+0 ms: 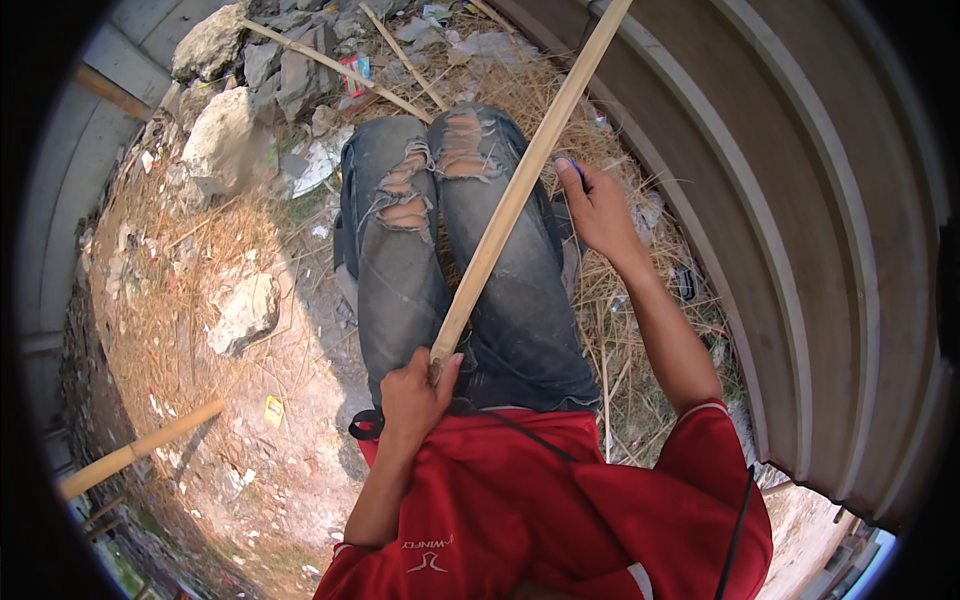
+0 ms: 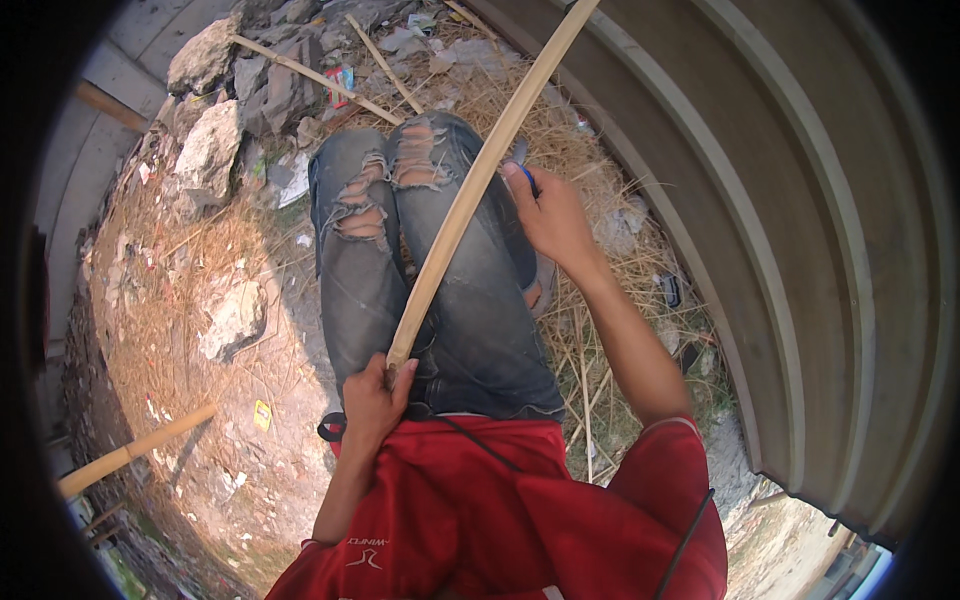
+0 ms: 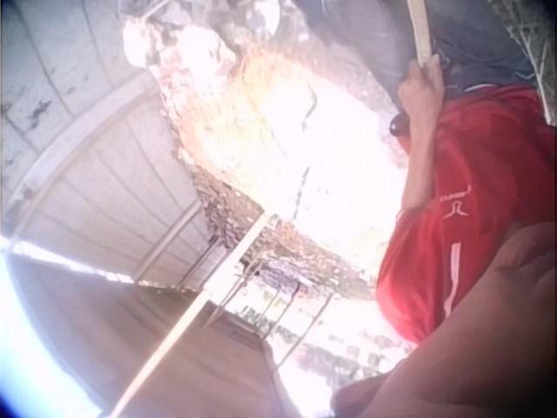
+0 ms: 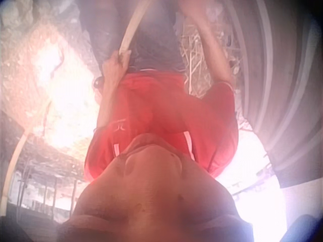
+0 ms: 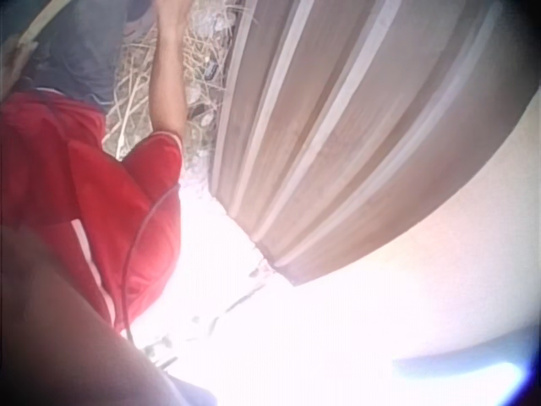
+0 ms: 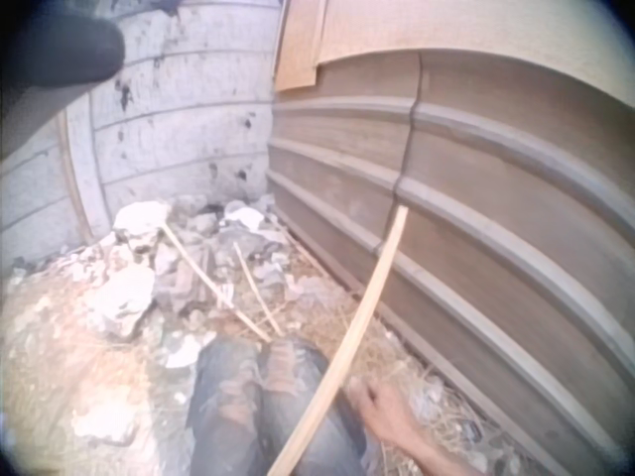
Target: The person sits on the ground and uses a blue utility knife to shave thin strips from a long bamboo stick. They hold the stick with their left hand and repeatedly scrape the blade along its length to remove the outer layer.
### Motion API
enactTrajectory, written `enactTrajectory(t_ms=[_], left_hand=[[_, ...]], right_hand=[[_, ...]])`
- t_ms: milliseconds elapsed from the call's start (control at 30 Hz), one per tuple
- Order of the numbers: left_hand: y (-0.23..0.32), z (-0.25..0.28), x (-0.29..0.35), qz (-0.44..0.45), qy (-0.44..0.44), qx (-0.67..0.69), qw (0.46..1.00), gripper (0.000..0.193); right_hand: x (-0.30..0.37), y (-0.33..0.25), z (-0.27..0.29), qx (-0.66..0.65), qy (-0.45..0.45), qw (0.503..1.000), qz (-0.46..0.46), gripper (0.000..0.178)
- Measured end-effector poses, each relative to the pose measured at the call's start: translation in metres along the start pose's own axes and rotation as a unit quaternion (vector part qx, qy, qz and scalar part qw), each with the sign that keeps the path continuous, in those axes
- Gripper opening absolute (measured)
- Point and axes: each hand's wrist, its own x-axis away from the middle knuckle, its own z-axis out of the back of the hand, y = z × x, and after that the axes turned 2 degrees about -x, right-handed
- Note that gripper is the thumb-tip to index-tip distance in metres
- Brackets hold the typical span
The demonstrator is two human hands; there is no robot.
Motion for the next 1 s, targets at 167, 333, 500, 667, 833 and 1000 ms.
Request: enactTrajectory(t_ms=[167,333,500,667,833,1000], left_hand=[[-0.001,-0.001,0.0,-0.002,-0.002,-0.026,1.0,0.045],[-0.001,-0.005,-0.002,-0.006,-0.005,-0.041,0.999,0.043],[-0.007,-0.008,-0.001,-0.003,-0.024,-0.04,0.999,0.043],[-0.001,-0.007,-0.01,-0.003,-0.022,-0.036,0.999,0.042],[0.001,-0.006,-0.013,0.0,-0.026,-0.03,0.999,0.042],[0.0,-0.007,-0.01,0.007,-0.02,-0.039,0.999,0.042]], right_hand=[[-0.021,-0.001,0.004,0.02,0.019,1.0,0.003,0.064],[-0.025,0.012,-0.005,0.055,0.002,0.998,0.009,0.069],[-0.023,0.014,-0.006,0.048,-0.023,0.999,0.009,0.071],[0.016,-0.011,-0.024,0.038,-0.123,0.991,0.026,0.065],[0.047,-0.012,-0.034,0.034,-0.079,0.996,0.004,0.063],[-0.015,0.01,-0.004,0.044,0.013,0.999,-0.009,0.067]])
